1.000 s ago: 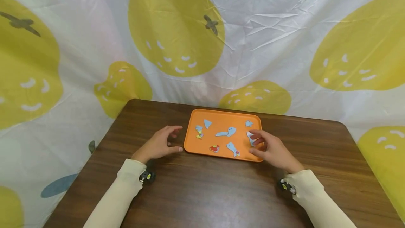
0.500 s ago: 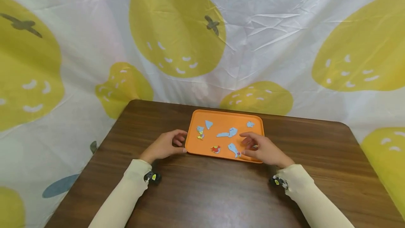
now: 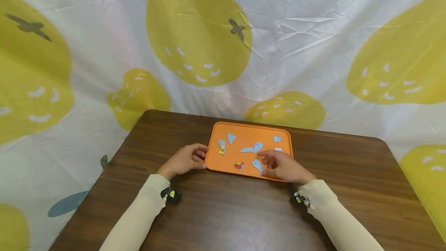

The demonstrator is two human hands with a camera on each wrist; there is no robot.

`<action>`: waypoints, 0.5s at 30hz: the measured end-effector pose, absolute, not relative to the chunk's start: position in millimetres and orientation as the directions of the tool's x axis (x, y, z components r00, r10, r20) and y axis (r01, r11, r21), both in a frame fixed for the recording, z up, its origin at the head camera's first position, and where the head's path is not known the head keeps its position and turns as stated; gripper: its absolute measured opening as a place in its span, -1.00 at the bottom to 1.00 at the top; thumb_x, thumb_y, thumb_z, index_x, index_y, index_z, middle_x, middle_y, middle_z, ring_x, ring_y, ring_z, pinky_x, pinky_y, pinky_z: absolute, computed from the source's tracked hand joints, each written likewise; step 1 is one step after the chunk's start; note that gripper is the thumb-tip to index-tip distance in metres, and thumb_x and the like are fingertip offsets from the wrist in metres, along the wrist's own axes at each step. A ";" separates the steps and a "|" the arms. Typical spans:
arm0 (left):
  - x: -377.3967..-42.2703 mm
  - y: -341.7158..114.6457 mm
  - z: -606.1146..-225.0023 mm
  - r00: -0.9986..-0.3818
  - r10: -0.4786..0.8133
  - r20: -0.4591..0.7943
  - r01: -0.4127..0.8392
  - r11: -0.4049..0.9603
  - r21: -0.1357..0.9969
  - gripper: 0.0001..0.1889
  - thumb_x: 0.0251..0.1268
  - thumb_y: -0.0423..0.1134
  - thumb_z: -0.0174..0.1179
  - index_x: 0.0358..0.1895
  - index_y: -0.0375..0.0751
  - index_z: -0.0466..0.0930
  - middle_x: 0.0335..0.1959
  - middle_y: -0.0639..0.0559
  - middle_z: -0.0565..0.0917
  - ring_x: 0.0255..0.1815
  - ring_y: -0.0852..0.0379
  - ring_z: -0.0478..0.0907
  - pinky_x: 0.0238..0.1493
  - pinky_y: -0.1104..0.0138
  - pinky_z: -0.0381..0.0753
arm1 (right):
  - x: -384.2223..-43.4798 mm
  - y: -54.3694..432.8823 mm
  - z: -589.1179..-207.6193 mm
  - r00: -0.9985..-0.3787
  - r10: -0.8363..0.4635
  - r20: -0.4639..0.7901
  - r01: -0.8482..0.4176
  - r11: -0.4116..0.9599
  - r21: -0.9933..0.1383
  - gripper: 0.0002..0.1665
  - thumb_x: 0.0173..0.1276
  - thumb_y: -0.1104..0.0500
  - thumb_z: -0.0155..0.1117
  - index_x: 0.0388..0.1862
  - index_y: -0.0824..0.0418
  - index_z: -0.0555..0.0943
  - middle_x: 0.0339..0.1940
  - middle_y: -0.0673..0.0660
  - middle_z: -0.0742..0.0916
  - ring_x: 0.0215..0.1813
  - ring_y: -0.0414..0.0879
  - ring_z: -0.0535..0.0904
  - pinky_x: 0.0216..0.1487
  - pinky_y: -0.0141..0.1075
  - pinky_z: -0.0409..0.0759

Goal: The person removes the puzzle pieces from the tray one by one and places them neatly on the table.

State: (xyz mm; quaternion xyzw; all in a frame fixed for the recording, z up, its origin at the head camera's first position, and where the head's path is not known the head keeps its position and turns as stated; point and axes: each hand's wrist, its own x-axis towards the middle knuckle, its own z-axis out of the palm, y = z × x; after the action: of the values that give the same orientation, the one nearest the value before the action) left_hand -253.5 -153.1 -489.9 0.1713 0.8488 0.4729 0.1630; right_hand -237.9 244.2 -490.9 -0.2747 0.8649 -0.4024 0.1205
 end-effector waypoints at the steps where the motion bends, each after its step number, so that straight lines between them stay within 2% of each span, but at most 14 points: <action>1: -253.4 -152.6 -488.8 -0.889 0.442 -0.117 0.129 0.489 0.863 -0.37 0.30 -0.37 0.48 0.43 -0.27 0.50 0.10 -0.21 0.68 -0.02 0.03 0.75 0.05 0.20 0.74 | -238.8 243.9 -490.8 -0.813 -0.583 0.017 -0.395 0.529 -0.752 -0.31 0.33 0.23 0.56 0.41 0.31 0.56 -0.10 0.21 0.70 -0.21 -0.15 0.60 -0.15 -0.37 0.60; 9: -255.5 -150.7 -490.7 -0.893 0.433 -0.125 0.110 0.478 0.872 -0.36 0.26 -0.41 0.49 0.41 -0.29 0.52 0.10 -0.23 0.66 -0.04 0.03 0.76 0.03 0.21 0.74 | -244.2 242.5 -492.2 -0.778 -0.627 -0.032 -0.417 0.554 -0.721 -0.37 0.41 0.22 0.48 0.40 0.38 0.57 -0.16 0.14 0.65 -0.30 -0.24 0.52 -0.19 -0.38 0.56; 15: -257.7 -150.6 -496.4 -0.893 0.434 -0.121 0.112 0.473 0.874 -0.35 0.24 -0.40 0.50 0.41 -0.30 0.52 0.08 -0.21 0.65 -0.07 0.07 0.74 0.02 0.23 0.73 | -246.9 240.5 -489.9 -0.775 -0.629 -0.068 -0.415 0.586 -0.696 -0.31 0.38 0.21 0.50 0.45 0.33 0.54 -0.22 0.10 0.63 -0.30 -0.22 0.50 -0.17 -0.37 0.54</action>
State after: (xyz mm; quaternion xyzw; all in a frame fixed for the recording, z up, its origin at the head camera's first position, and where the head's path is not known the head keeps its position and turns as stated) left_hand -257.7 -150.6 -496.4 0.1620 0.8422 0.4868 0.1656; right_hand -246.9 240.5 -489.9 -0.2974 0.8769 -0.3441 0.1553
